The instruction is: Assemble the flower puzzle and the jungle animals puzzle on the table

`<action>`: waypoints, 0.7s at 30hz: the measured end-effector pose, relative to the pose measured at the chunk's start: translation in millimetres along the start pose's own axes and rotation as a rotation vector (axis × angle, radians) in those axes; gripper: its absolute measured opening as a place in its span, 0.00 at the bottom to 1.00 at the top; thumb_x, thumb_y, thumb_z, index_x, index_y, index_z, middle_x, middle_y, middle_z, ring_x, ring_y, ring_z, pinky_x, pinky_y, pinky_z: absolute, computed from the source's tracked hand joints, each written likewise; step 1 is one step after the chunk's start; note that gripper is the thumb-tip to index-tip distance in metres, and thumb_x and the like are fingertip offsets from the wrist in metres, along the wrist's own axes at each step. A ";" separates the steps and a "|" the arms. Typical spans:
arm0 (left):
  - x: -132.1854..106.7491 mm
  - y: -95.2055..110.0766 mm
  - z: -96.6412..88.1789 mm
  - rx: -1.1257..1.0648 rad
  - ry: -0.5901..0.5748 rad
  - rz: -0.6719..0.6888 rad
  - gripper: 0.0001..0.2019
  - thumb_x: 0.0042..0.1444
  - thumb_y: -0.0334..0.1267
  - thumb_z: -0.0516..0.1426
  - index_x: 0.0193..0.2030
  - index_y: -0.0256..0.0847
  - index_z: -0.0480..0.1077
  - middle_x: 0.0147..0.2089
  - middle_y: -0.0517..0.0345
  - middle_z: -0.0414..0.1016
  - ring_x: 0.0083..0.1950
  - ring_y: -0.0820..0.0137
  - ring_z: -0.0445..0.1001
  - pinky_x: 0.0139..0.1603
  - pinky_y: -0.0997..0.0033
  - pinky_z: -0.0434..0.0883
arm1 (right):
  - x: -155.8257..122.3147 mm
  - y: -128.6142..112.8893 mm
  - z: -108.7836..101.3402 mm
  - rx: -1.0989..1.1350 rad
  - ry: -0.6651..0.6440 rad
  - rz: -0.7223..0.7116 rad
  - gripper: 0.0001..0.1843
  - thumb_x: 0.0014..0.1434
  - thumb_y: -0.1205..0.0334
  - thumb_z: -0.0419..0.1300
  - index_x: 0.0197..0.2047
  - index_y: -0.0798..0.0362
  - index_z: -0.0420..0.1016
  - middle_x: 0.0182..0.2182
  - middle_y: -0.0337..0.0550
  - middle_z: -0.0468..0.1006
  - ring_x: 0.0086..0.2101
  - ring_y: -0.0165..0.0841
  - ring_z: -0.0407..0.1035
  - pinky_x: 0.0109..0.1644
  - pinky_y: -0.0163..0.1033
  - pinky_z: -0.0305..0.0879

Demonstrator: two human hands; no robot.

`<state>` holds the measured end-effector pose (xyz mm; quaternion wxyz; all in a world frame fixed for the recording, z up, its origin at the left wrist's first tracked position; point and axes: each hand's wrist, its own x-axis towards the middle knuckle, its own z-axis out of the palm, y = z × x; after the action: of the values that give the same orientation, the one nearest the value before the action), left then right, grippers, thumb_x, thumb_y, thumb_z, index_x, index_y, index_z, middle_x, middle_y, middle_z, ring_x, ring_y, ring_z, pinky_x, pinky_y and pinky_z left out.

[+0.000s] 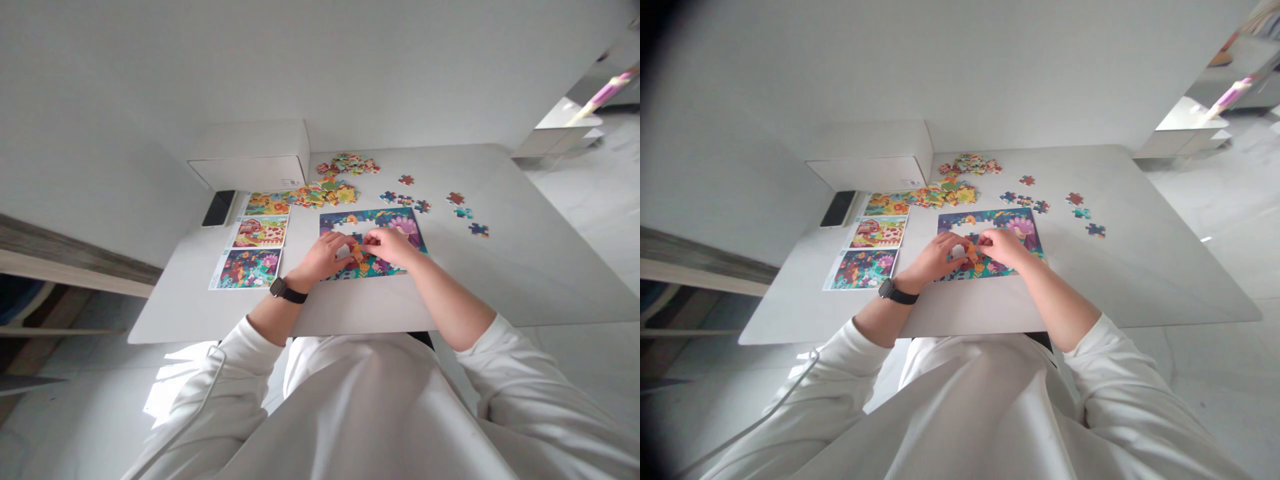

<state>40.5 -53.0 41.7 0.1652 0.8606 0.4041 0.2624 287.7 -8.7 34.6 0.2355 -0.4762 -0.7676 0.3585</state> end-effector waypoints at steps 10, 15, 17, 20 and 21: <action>1.5 -5.1 8.4 0.024 0.011 -0.016 0.15 0.62 0.37 0.68 0.55 0.42 0.79 0.53 0.48 0.83 0.57 0.55 0.79 0.63 0.54 0.72 | -2.4 -6.3 3.6 -0.207 0.042 -0.036 0.04 0.60 0.61 0.74 0.37 0.45 0.83 0.32 0.42 0.86 0.34 0.41 0.77 0.40 0.43 0.66; 1.1 -5.5 9.6 0.051 -0.007 -0.042 0.15 0.62 0.38 0.68 0.55 0.42 0.80 0.55 0.46 0.83 0.59 0.54 0.79 0.64 0.52 0.71 | -2.6 -5.9 3.9 -0.271 0.037 -0.032 0.08 0.57 0.61 0.76 0.39 0.44 0.84 0.34 0.42 0.85 0.36 0.42 0.77 0.43 0.43 0.66; 1.3 -6.2 10.2 0.057 -0.019 -0.040 0.16 0.63 0.38 0.68 0.56 0.42 0.80 0.56 0.46 0.82 0.59 0.53 0.79 0.65 0.52 0.71 | -2.8 -6.6 4.0 -0.301 0.036 -0.027 0.08 0.58 0.60 0.76 0.40 0.45 0.84 0.35 0.43 0.85 0.38 0.43 0.77 0.43 0.44 0.66; 1.5 -7.2 10.2 0.064 -0.034 -0.034 0.16 0.63 0.39 0.68 0.57 0.43 0.81 0.57 0.46 0.82 0.60 0.54 0.78 0.65 0.51 0.71 | -3.6 -9.1 4.3 -0.323 0.028 -0.022 0.08 0.59 0.60 0.75 0.41 0.46 0.84 0.36 0.44 0.85 0.38 0.43 0.77 0.43 0.43 0.65; 1.5 -7.3 9.9 0.069 -0.036 -0.037 0.16 0.63 0.40 0.68 0.56 0.43 0.82 0.57 0.46 0.83 0.60 0.54 0.78 0.66 0.51 0.71 | -4.0 -10.2 4.1 -0.337 0.023 -0.021 0.08 0.59 0.60 0.75 0.42 0.46 0.83 0.36 0.44 0.85 0.39 0.42 0.77 0.43 0.42 0.65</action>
<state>42.7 -48.0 30.5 0.1477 0.8628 0.4255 0.2296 280.8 -16.6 39.8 0.1647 -0.5048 -0.8191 0.2170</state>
